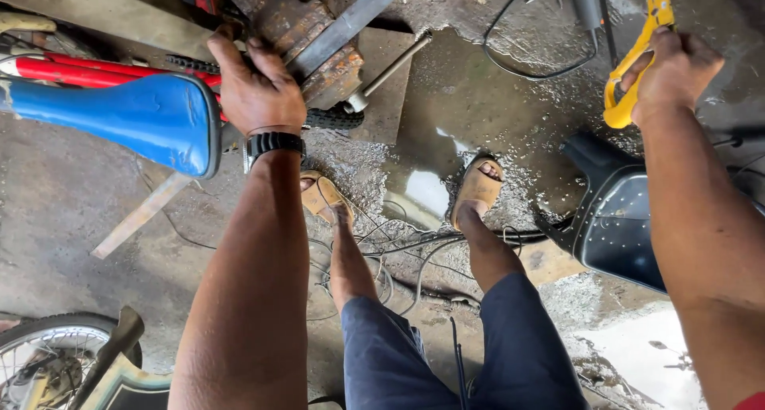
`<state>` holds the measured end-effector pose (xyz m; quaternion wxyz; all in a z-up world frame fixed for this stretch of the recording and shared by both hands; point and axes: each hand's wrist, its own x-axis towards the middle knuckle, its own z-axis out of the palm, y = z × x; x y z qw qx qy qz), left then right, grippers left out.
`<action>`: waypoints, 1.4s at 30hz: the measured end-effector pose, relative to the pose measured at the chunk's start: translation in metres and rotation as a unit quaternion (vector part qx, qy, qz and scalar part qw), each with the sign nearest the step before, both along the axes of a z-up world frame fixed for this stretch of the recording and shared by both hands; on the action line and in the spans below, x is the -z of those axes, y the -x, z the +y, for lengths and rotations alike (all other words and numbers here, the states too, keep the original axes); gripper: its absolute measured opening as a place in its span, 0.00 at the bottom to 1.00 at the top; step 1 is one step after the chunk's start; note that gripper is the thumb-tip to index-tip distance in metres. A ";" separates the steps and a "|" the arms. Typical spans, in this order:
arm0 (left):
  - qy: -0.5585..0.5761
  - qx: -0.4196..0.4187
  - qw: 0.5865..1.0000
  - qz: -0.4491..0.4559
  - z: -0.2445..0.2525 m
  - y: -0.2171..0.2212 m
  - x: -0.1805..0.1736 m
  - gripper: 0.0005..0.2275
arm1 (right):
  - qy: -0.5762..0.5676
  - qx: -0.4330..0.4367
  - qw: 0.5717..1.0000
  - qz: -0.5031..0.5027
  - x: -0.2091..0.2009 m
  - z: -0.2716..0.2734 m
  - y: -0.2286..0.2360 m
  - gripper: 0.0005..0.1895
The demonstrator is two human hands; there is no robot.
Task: The person secures a metal bar in a bench vise and uses a yellow hacksaw to cut through it. They repeatedly adjust the bar's position in the vise and continue sawing until the cut is complete.
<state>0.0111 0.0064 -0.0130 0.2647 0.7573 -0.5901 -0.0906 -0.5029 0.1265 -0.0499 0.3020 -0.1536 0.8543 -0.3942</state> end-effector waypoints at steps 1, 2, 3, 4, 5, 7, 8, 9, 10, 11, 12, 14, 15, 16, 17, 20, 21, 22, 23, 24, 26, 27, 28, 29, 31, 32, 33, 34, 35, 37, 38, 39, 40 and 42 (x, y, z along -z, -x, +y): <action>0.003 0.004 1.000 0.005 -0.001 0.000 -0.003 0.18 | 0.000 0.002 1.000 -0.001 0.002 -0.005 -0.001 0.13; 0.006 0.008 1.000 0.010 -0.002 -0.001 -0.006 0.17 | -0.001 0.003 1.000 -0.002 0.004 -0.010 -0.003 0.12; 0.008 0.008 1.000 0.009 -0.003 0.000 -0.011 0.17 | 0.001 0.003 1.000 -0.003 0.004 -0.013 -0.005 0.12; -0.002 0.008 1.000 0.017 -0.003 0.001 -0.016 0.16 | 0.000 0.006 1.000 -0.006 0.005 -0.015 -0.006 0.12; -0.014 0.011 0.999 0.029 -0.002 0.005 -0.020 0.14 | -0.004 0.012 1.000 -0.006 0.003 -0.015 -0.005 0.12; -0.005 0.012 1.000 0.028 -0.002 0.006 -0.021 0.14 | 0.006 0.008 1.000 -0.011 0.009 -0.016 -0.004 0.14; 0.005 0.011 1.000 0.025 -0.002 0.005 -0.022 0.13 | 0.016 0.002 1.000 -0.018 0.011 -0.016 -0.005 0.17; 0.005 0.011 1.000 0.023 -0.002 0.006 -0.022 0.13 | 0.016 0.002 1.000 -0.019 0.014 -0.016 -0.005 0.17; 0.003 0.009 1.000 0.022 -0.002 0.006 -0.023 0.13 | 0.008 0.006 1.000 -0.020 0.016 -0.017 -0.005 0.16; 0.001 0.006 1.000 0.021 -0.002 0.006 -0.023 0.12 | 0.000 0.009 1.000 -0.020 0.019 -0.017 -0.006 0.15; 0.001 0.005 1.000 0.019 -0.002 0.006 -0.024 0.12 | 0.000 0.008 1.000 -0.022 0.021 -0.019 -0.007 0.15; -0.012 0.004 0.999 0.037 -0.002 0.006 -0.024 0.13 | -0.006 0.026 0.999 -0.027 0.023 -0.021 -0.008 0.12; -0.011 0.002 0.999 0.035 -0.002 0.006 -0.025 0.13 | -0.004 0.025 0.999 -0.029 0.024 -0.021 -0.008 0.12; -0.022 0.001 0.999 0.038 -0.002 0.006 -0.027 0.12 | -0.007 0.018 1.000 -0.021 0.025 -0.021 -0.009 0.12; -0.035 0.000 0.998 0.043 -0.001 0.007 -0.027 0.12 | -0.011 0.012 1.000 -0.011 0.026 -0.019 -0.008 0.11; -0.039 -0.005 0.999 0.030 -0.002 0.003 -0.014 0.14 | -0.048 0.005 0.999 -0.015 0.024 -0.021 -0.010 0.06; -0.040 -0.005 0.999 0.029 -0.003 0.003 -0.015 0.14 | -0.050 0.005 0.999 -0.016 0.019 -0.020 -0.011 0.06; -0.036 -0.003 0.999 0.030 -0.003 0.004 -0.016 0.14 | -0.038 0.008 0.999 -0.009 0.014 -0.019 -0.013 0.06; -0.032 -0.003 0.999 0.032 -0.003 0.005 -0.017 0.13 | -0.026 0.009 1.000 -0.002 0.008 -0.018 -0.014 0.06; -0.034 -0.004 0.999 0.033 -0.001 0.004 -0.014 0.13 | -0.028 0.007 1.000 -0.002 0.000 -0.002 -0.020 0.06; -0.049 0.001 0.998 0.034 -0.004 0.002 -0.009 0.13 | -0.011 -0.075 0.996 0.051 -0.016 0.024 -0.033 0.15; -0.049 0.000 0.998 0.036 -0.004 0.002 -0.009 0.13 | -0.010 -0.076 0.996 0.054 -0.036 0.046 -0.049 0.15; -0.048 -0.005 0.998 0.031 -0.005 0.002 -0.009 0.13 | 0.009 -0.089 0.995 0.040 -0.055 0.068 -0.065 0.12; -0.048 -0.010 0.998 0.026 -0.004 0.003 -0.010 0.13 | 0.027 -0.102 0.994 0.027 -0.076 0.091 -0.081 0.10; -0.054 -0.009 0.998 0.030 -0.004 0.003 -0.005 0.13 | -0.015 -0.095 0.995 0.037 -0.142 0.119 -0.134 0.12; -0.059 -0.007 0.998 0.031 -0.005 0.003 -0.003 0.14 | -0.058 -0.088 0.993 0.044 -0.175 0.133 -0.161 0.14; -0.057 -0.008 0.998 0.033 -0.005 0.004 -0.006 0.14 | -0.055 -0.089 0.993 0.046 -0.183 0.158 -0.167 0.14; -0.059 -0.010 0.997 0.038 -0.006 0.005 -0.008 0.13 | 0.019 -0.129 0.990 0.050 -0.191 0.183 -0.174 0.13; -0.063 -0.013 0.997 0.044 -0.005 0.006 -0.011 0.13 | 0.092 -0.169 0.980 0.054 -0.200 0.209 -0.180 0.13; -0.066 -0.011 0.996 0.054 -0.006 0.007 -0.013 0.13 | 0.140 -0.209 0.966 0.064 -0.215 0.225 -0.190 0.10; -0.071 -0.009 0.996 0.063 -0.006 0.007 -0.015 0.13 | 0.187 -0.246 0.948 0.073 -0.222 0.234 -0.195 0.08; -0.067 -0.011 0.996 0.066 -0.007 0.007 -0.014 0.13 | 0.189 -0.250 0.947 0.076 -0.226 0.226 -0.202 0.08; -0.082 -0.015 0.994 0.070 -0.009 0.008 -0.013 0.14 | 0.182 -0.239 0.952 0.056 -0.230 0.218 -0.209 0.06; -0.099 -0.021 0.992 0.074 -0.005 0.008 -0.013 0.15 | 0.172 -0.230 0.957 0.033 -0.233 0.208 -0.217 0.06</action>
